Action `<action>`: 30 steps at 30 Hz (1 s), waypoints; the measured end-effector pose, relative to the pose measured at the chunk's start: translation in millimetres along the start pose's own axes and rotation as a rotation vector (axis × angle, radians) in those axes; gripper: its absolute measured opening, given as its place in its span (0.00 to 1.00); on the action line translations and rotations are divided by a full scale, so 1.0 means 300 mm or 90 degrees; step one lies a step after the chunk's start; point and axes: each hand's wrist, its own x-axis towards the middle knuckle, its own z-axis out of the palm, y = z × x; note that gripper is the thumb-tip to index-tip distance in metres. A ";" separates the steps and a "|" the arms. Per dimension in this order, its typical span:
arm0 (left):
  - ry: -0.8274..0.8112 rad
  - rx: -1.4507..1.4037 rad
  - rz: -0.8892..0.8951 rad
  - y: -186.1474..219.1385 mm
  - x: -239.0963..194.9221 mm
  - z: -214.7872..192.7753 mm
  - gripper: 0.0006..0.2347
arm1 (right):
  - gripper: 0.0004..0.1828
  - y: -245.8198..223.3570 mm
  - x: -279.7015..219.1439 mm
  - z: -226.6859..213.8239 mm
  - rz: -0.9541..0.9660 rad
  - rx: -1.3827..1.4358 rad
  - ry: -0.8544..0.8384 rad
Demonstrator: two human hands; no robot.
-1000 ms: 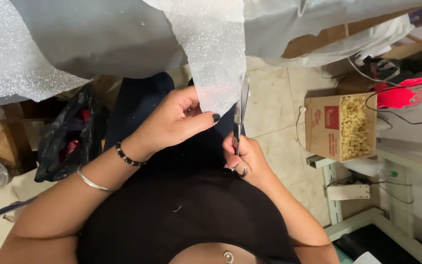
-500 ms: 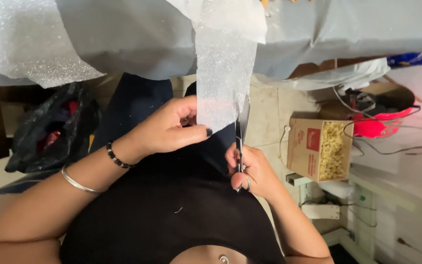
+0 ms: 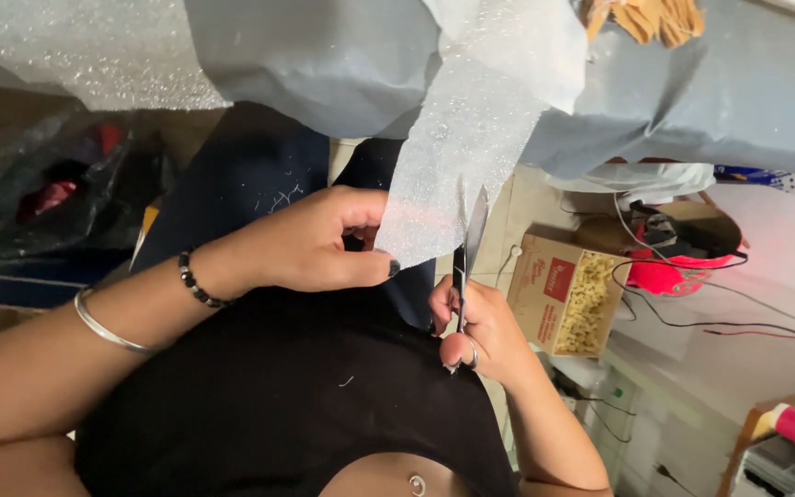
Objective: Cutting a strip of white sparkly fabric with scissors on a work table in a sewing environment.
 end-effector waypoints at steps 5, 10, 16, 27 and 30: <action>-0.006 -0.007 0.029 0.041 -0.008 -0.018 0.02 | 0.33 -0.018 0.002 -0.014 0.008 -0.014 -0.022; -0.007 0.002 0.029 0.000 -0.018 -0.032 0.03 | 0.32 -0.019 -0.013 -0.034 0.011 -0.048 -0.054; 0.028 -0.024 0.011 -0.018 -0.034 -0.038 0.03 | 0.32 -0.046 -0.006 -0.059 0.024 -0.083 -0.101; 0.173 -0.045 0.031 -0.014 -0.036 -0.004 0.06 | 0.36 -0.051 0.047 -0.074 0.013 -0.071 -0.149; 0.183 -0.001 0.013 -0.082 -0.047 -0.013 0.06 | 0.35 -0.046 0.051 -0.075 0.017 -0.060 -0.152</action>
